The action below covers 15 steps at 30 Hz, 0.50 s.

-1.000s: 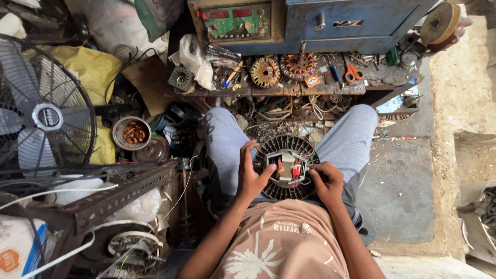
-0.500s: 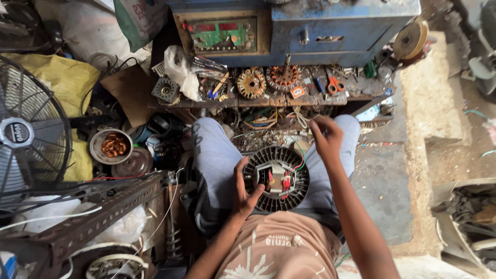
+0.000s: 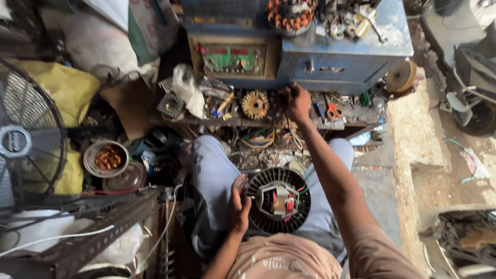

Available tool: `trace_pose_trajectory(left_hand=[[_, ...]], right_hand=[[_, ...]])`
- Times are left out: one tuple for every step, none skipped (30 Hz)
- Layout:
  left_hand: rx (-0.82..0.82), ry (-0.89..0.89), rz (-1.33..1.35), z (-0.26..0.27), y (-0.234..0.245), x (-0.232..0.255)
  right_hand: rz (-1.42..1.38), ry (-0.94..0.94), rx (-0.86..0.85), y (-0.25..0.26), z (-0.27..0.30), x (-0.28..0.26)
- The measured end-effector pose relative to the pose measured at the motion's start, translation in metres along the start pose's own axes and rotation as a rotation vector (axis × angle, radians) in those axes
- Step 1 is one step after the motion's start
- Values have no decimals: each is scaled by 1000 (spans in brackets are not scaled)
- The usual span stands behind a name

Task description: The person sits on the floor and works on an electric motor stator, manipulating copper windings and connecting wires. They handle a motor housing and a small electrical component with red and green wires, assembling parts on their lap in a cluttered workshop environment.

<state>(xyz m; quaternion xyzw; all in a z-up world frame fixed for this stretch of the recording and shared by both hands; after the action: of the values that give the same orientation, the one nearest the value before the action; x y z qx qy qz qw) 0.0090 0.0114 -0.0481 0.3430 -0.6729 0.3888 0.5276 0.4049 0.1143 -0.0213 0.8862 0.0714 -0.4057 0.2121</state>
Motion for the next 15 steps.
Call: trace_pose_trajectory(left_hand=[[1, -8, 0, 2, -1, 0], [2, -17, -1, 2, -1, -1], [7, -16, -8, 3, 0, -1], [11, -15, -16, 1, 2, -2], [3, 0, -16, 5, -1, -4], [10, 40, 18, 6, -1, -7], [2, 77, 58, 5, 0, -10], [-7, 116, 97, 4, 1, -13], [-12, 124, 96, 2, 0, -15], [-18, 132, 94, 4, 0, -15], [-10, 124, 94, 0, -1, -17], [-12, 104, 87, -4, -4, -17], [-10, 95, 71, -1, -1, -15], [-9, 85, 54, -2, -3, -14], [-20, 81, 63, -2, -4, -13]], right_hand=[[88, -55, 21, 4, 1, 2], [175, -111, 43, 7, 2, 4], [93, -151, 46, 13, 5, 5], [10, -190, 48, 21, 9, 9], [-55, -237, 55, 40, 17, 13], [-45, -240, 87, 55, 23, 13], [-27, -241, 132, 75, 26, 9], [-9, -241, 178, 96, 30, 3], [-86, -182, 292, 120, 30, -2], [-164, -118, 403, 146, 38, -10], [-11, 135, 548, 170, 36, -24], [-166, -1, 659, 197, 40, -37], [-391, 173, 728, 223, 36, -52], [-413, 256, 886, 250, 28, -63], [-533, 232, 942, 276, 29, -72]])
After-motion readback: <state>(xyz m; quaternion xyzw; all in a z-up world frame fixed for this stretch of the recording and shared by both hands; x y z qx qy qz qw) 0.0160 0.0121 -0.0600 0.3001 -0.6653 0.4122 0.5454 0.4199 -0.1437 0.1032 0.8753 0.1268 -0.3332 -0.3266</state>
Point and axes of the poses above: each hand's wrist, its own z-axis away from the middle knuckle, its own y-axis out of the back of the hand, x = y × z, the point moved 2 cm from there along -z, towards the middle knuckle, and after that the axes turned 10 degrees about x, right-handed, at the moved point
